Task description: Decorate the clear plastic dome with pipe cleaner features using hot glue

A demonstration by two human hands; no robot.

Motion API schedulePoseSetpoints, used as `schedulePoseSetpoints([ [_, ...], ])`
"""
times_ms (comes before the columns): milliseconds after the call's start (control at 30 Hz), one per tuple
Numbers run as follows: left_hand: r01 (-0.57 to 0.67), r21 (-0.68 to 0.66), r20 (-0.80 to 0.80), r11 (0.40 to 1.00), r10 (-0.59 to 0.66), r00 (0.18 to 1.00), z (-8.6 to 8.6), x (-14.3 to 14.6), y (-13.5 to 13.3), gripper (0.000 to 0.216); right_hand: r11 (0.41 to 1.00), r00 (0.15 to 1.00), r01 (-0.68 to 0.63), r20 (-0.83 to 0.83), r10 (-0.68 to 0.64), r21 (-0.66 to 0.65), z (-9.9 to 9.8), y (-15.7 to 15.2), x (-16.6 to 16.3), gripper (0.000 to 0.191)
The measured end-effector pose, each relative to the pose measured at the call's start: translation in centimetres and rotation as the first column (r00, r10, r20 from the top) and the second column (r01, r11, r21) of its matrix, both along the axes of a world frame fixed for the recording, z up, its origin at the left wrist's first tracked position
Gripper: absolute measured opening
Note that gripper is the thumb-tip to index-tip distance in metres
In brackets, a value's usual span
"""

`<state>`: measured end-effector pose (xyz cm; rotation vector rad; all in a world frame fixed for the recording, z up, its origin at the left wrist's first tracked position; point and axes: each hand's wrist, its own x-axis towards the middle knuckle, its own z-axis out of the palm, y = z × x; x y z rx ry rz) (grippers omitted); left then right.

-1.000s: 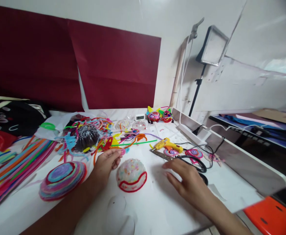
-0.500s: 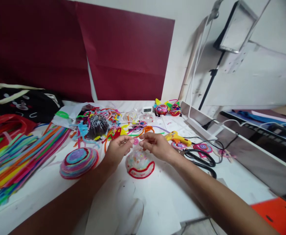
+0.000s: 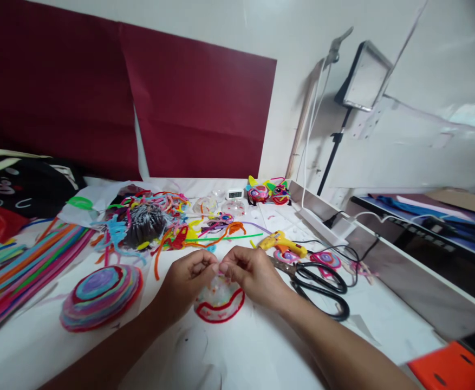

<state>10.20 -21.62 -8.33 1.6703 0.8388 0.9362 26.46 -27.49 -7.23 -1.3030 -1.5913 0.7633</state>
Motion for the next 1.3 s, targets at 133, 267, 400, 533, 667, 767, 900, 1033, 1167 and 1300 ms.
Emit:
schedulePoseSetpoints([
  [133,0.002,0.048,-0.026,0.999,-0.001,1.000,0.1,0.0,-0.2,0.021,1.000,0.999,-0.008,-0.049,0.009,0.022,-0.3,-0.2,0.0,0.020],
  [267,-0.002,0.055,-0.020,0.999,0.003,1.000,-0.3,-0.2,0.0,0.019,0.999,0.995,-0.005,-0.098,0.010,0.049,-0.8,0.2,0.5,0.013],
  [400,-0.089,0.038,0.037,0.995,0.088,0.995,-0.6,-0.3,0.6,0.020,1.000,0.991,0.010,-0.131,-0.013,-0.021,-1.0,0.9,1.7,0.013],
  [533,-0.153,0.052,0.048,0.987,0.151,0.987,-0.8,-0.4,1.5,0.020,0.985,0.999,0.000,-0.048,-0.008,-0.173,-0.9,1.1,2.5,0.012],
  [667,-0.155,0.067,0.029,0.986,0.153,0.988,-0.9,-0.4,2.1,0.019,0.970,1.000,-0.026,-0.002,0.027,-0.240,-0.8,0.7,2.2,0.010],
  [767,-0.123,0.098,-0.015,0.988,0.125,0.992,-0.9,-0.4,1.9,0.016,0.964,0.997,-0.048,-0.063,0.032,-0.261,-0.9,0.6,1.5,0.012],
  [900,-0.093,0.143,-0.046,0.985,0.101,0.994,-0.9,-0.4,1.7,0.013,0.969,0.998,-0.034,-0.060,0.020,-0.244,-1.4,0.9,0.9,0.016],
  [1033,-0.074,0.152,-0.066,0.986,0.085,0.994,-1.0,-0.5,1.8,0.012,0.978,1.000,0.012,-0.018,-0.016,-0.208,-1.8,1.4,0.7,0.015],
  [1167,-0.052,0.167,-0.112,0.985,0.071,0.991,-1.0,-0.5,2.0,0.014,0.979,0.999,0.045,0.005,-0.045,-0.197,-2.3,1.7,0.6,0.016],
  [1300,0.019,0.164,-0.145,0.986,0.005,0.989,-1.0,-0.6,2.1,0.018,0.980,0.998,0.054,-0.017,-0.058,-0.193,-2.8,1.8,0.4,0.018],
])
